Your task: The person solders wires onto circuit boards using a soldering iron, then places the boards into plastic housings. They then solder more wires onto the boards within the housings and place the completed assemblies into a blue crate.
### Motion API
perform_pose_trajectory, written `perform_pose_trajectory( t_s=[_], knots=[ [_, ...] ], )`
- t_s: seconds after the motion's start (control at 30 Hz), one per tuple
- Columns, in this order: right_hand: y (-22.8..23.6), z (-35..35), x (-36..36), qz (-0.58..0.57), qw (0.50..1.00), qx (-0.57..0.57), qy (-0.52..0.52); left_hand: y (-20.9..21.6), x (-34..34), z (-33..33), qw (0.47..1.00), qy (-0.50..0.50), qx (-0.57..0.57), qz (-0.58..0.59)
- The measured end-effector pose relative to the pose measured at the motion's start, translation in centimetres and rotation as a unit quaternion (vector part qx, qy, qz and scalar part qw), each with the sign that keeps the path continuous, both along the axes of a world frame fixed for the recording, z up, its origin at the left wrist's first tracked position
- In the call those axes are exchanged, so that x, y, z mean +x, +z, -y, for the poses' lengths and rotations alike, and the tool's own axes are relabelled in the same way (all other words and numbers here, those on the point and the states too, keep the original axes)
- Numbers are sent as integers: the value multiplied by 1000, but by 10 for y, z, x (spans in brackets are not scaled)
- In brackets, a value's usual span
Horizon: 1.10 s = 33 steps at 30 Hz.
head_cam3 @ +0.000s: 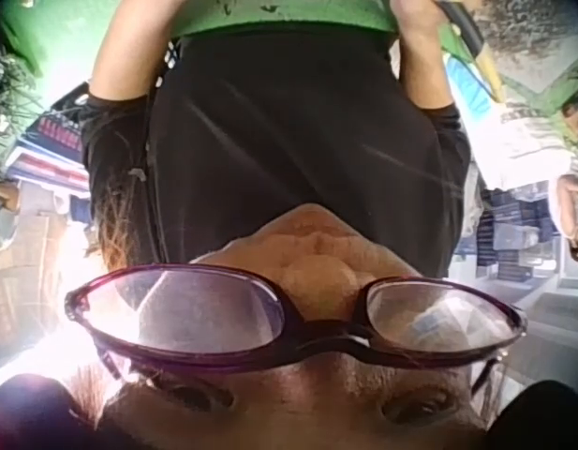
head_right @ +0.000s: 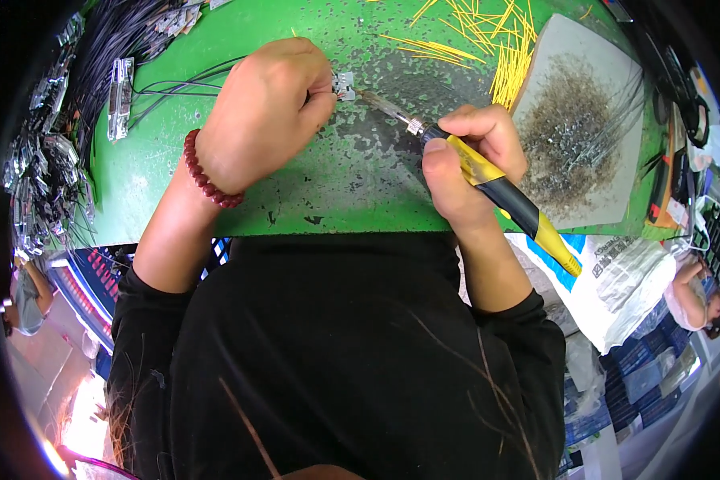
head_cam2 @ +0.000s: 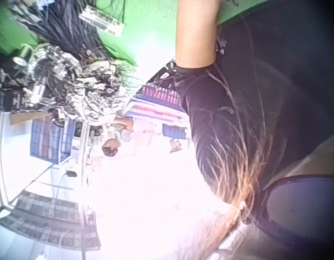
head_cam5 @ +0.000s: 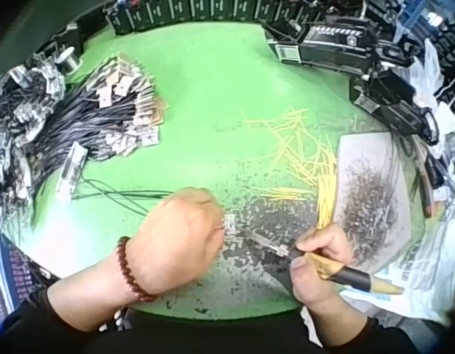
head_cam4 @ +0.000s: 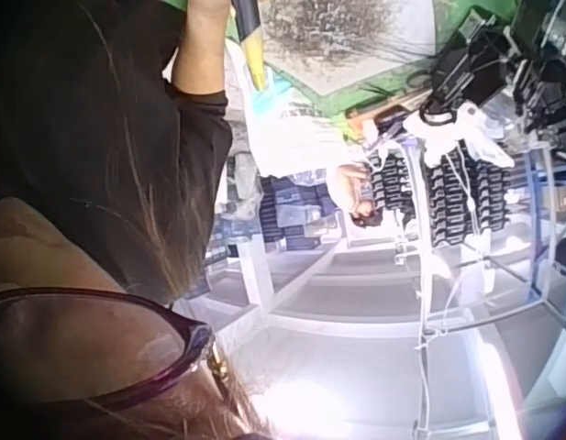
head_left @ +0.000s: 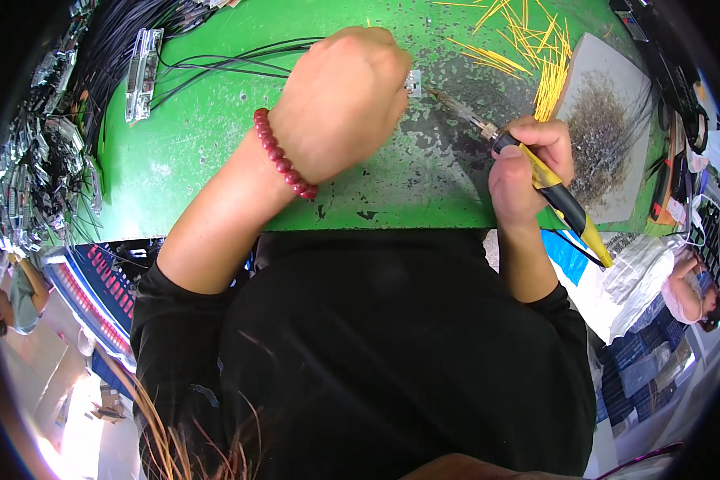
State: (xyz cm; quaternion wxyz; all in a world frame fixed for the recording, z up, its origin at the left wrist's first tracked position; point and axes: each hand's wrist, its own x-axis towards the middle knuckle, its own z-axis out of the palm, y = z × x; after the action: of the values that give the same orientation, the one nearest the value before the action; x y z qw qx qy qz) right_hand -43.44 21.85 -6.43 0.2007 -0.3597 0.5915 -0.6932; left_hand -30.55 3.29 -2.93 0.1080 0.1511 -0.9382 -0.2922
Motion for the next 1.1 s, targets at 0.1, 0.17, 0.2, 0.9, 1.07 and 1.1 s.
perform_pose_trajectory(
  t_s=[0.1,0.17,0.2,0.9,1.07,1.1],
  knots=[
    [2,0,2,24,1000,7,-4,-1,3,4,1000,-14,25,-11],
    [1,0,1,21,1000,5,-4,2,5,5,998,-20,47,-19],
    [1,0,1,18,1000,4,-4,2,4,5,999,-20,47,-18],
    [7,7,2,-5,999,35,26,7,-5,8,999,-18,12,40],
    [10,9,3,-19,997,59,43,6,-4,8,999,-16,14,34],
    [9,9,3,-19,997,57,51,5,-3,7,999,-15,14,34]
  ],
)
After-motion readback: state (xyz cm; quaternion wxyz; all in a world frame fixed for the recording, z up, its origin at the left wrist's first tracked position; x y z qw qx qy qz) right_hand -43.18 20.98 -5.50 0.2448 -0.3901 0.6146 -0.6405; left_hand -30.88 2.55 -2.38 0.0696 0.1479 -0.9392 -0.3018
